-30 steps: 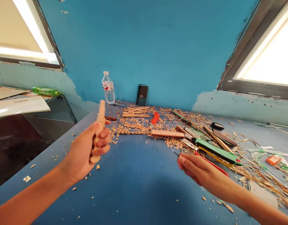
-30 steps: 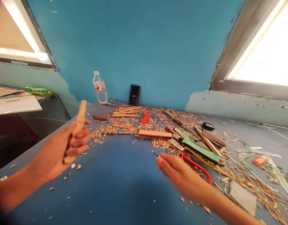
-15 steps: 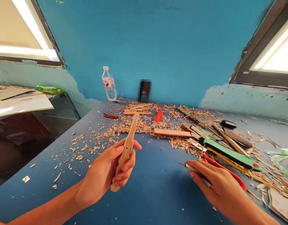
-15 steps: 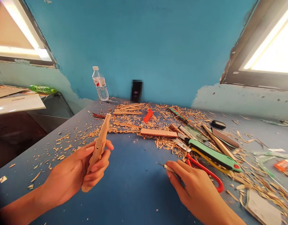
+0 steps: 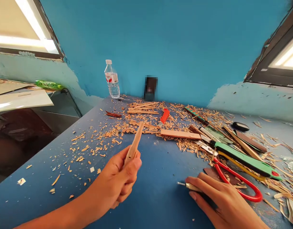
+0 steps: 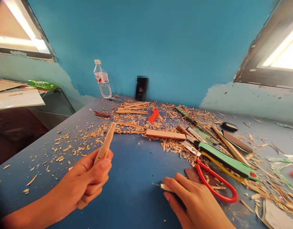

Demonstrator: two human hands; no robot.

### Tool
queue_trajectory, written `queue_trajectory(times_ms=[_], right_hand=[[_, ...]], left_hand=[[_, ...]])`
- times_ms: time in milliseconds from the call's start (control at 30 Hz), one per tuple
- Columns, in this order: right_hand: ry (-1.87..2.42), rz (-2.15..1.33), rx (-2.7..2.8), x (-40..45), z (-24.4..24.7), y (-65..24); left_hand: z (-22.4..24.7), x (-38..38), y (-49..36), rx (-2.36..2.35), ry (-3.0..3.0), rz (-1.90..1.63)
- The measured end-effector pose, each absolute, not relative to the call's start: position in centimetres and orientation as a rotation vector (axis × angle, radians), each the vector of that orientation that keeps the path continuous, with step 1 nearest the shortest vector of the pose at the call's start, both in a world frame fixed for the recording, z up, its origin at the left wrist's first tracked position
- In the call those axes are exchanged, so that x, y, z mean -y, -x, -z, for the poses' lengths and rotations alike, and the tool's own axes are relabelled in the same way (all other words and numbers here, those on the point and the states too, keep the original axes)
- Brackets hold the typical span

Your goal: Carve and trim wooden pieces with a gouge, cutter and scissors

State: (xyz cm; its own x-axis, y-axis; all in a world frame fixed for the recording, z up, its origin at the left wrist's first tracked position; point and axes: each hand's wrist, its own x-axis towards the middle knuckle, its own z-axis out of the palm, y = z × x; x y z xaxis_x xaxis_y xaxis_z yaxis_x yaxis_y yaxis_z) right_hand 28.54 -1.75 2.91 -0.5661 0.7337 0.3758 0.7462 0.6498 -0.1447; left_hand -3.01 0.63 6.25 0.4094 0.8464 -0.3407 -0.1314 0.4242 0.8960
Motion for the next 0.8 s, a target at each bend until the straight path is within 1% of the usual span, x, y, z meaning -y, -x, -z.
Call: queue_trajectory(times_ms=[167, 233, 433, 733, 800], right_hand=[[1.145, 0.0, 2.368, 2.8, -5.1, -26.5], [1.139, 0.018, 2.324, 3.2, -5.7, -25.4], [1.13, -0.009, 2.279, 3.3, -4.6, -23.2], [1.207, 0.179, 2.223, 4.3, -3.6, -23.6], [1.246, 0.173, 2.198, 4.5, -3.4, -23.5]], left_hand=[[-6.1, 0.9, 0.9, -0.876, -1.087, -0.501], [-6.0, 1.1, 0.2, -0.85, -1.113, -0.455], [-5.3, 1.0, -1.4, -0.796, -1.111, -0.522], [-4.8, 0.9, -1.9, -0.863, -1.087, -0.542], [-4.7, 0.8, -1.8, -0.879, -1.087, -0.53]])
